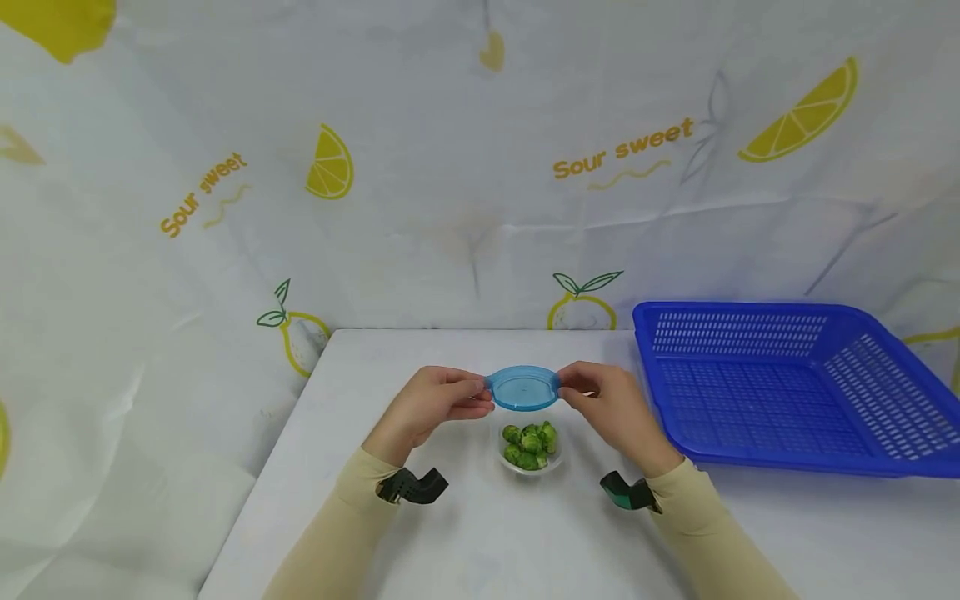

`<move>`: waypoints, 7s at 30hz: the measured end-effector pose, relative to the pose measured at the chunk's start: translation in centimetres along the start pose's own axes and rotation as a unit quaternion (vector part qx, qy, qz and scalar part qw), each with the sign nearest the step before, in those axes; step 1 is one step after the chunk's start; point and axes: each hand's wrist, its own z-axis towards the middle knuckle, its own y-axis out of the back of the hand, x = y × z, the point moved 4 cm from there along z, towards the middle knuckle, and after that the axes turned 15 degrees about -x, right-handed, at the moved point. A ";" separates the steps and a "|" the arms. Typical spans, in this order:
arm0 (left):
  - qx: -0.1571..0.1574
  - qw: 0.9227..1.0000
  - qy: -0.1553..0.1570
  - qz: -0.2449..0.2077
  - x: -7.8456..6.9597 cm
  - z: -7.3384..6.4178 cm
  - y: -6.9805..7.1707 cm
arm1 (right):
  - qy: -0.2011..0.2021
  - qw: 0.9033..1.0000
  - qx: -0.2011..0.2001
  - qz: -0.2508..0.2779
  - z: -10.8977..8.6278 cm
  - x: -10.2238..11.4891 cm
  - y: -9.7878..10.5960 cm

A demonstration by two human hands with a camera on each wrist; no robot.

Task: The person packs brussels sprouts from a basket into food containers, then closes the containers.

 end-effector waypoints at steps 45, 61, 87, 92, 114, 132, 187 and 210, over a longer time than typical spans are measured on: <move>0.020 0.987 -0.021 0.158 2.2 -1.7 -1.9 | -0.087 0.993 0.083 -0.018 -2.2 -1.2 -0.6; 0.003 0.980 -0.043 0.192 2.1 -1.8 -1.9 | -0.087 0.992 0.087 -0.030 -2.3 -1.5 -0.9; -0.010 0.994 0.001 0.110 4.1 0.7 -1.0 | -0.218 0.960 0.135 0.113 -1.8 -3.4 -2.7; -0.026 0.996 0.008 0.088 4.5 1.3 -1.0 | -0.223 0.958 0.130 0.126 -1.1 -3.8 -3.0; -0.012 0.998 0.021 0.059 5.1 2.1 -1.3 | -0.254 0.946 0.117 0.166 -0.7 -4.9 -3.6; -0.010 0.999 0.031 0.033 5.6 2.2 -1.1 | -0.270 0.934 0.127 0.195 -0.7 -5.5 -4.3; 0.045 0.999 0.014 -0.007 6.5 3.3 -0.9 | -0.273 0.935 0.078 0.214 -1.0 -5.7 -4.9; 0.037 0.999 0.004 0.001 6.5 3.7 -0.8 | -0.269 0.944 0.073 0.179 -0.7 -5.7 -5.5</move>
